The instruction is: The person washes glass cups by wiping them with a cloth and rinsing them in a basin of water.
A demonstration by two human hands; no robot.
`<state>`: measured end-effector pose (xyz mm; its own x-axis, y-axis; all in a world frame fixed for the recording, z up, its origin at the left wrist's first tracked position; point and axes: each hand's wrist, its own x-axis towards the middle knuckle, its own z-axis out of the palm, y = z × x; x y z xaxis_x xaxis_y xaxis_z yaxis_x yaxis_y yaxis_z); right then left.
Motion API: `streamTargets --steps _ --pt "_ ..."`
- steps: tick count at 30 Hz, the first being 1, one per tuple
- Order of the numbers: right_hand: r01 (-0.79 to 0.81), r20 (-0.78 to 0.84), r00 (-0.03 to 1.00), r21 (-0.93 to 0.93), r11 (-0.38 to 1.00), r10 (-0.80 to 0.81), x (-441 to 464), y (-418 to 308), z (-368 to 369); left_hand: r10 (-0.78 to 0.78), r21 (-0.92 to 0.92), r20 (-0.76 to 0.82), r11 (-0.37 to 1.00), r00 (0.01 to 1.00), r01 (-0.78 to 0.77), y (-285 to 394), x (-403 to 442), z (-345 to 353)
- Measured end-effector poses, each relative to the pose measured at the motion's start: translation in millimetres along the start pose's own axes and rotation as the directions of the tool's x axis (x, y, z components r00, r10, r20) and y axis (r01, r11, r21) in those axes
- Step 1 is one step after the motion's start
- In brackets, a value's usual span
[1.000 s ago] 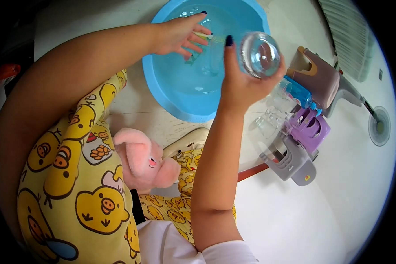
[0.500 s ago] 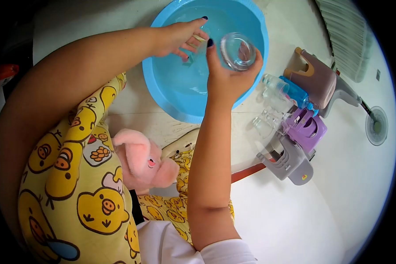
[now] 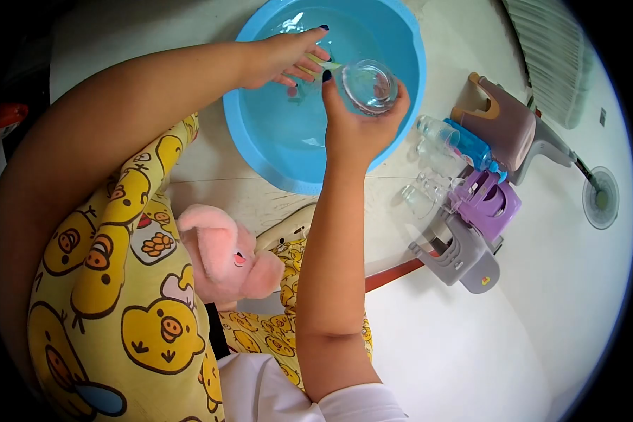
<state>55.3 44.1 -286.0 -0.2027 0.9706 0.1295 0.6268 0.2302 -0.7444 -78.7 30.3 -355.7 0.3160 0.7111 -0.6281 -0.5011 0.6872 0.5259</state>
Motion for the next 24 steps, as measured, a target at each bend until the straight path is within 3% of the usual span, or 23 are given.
streamTargets --steps 5,7,12,14,15,16,18,19,21,22,24 --pt "-0.11 0.001 0.994 0.224 0.968 0.112 1 3 -4 0.0 0.007 -0.007 1.0 1.0 0.0 -4 3 3" --pt "-0.232 0.041 0.972 0.348 0.908 0.233 2 -8 -5 0.001 0.015 -0.001 1.0 1.0 -0.001 -3 4 2" --pt "-0.191 0.041 0.981 0.303 0.934 0.187 -1 5 -5 0.026 0.053 -0.008 0.998 1.0 -0.025 -4 3 4" --pt "-0.097 0.027 0.995 0.073 0.993 0.096 -1 10 -5 0.023 0.084 -0.008 0.996 1.0 -0.022 -3 3 4" --pt "-0.11 0.072 0.992 0.063 0.992 0.105 -1 8 -4 0.023 0.084 -0.009 0.996 1.0 -0.022 -3 2 4" --pt "-0.108 0.069 0.992 0.066 0.992 0.104 -3 6 -3 0.074 0.156 0.0 0.985 0.997 -0.074 -2 2 6" --pt "-0.335 0.08 0.942 0.296 0.895 0.326 -2 6 -1 0.143 0.244 0.011 0.959 0.99 -0.142 2 -1 9" --pt "-0.293 0.044 0.956 0.188 0.937 0.29 -2 12 -2 0.206 0.25 0.13 0.94 0.97 -0.234 1 -4 10" --pt "-0.372 0.065 0.928 0.21 0.904 0.366 -1 12 -6 0.358 0.268 0.295 0.859 0.886 -0.437 -6 -4 11" --pt "-0.441 0.057 0.893 0.305 0.844 0.446 -1 14 -8 0.449 0.278 0.346 0.79 0.824 -0.547 -17 5 11" --pt "-0.547 0.119 0.82 0.452 0.704 0.56 -1 13 -15 0.511 0.457 0.315 0.657 0.8 -0.6 -24 -9 14"
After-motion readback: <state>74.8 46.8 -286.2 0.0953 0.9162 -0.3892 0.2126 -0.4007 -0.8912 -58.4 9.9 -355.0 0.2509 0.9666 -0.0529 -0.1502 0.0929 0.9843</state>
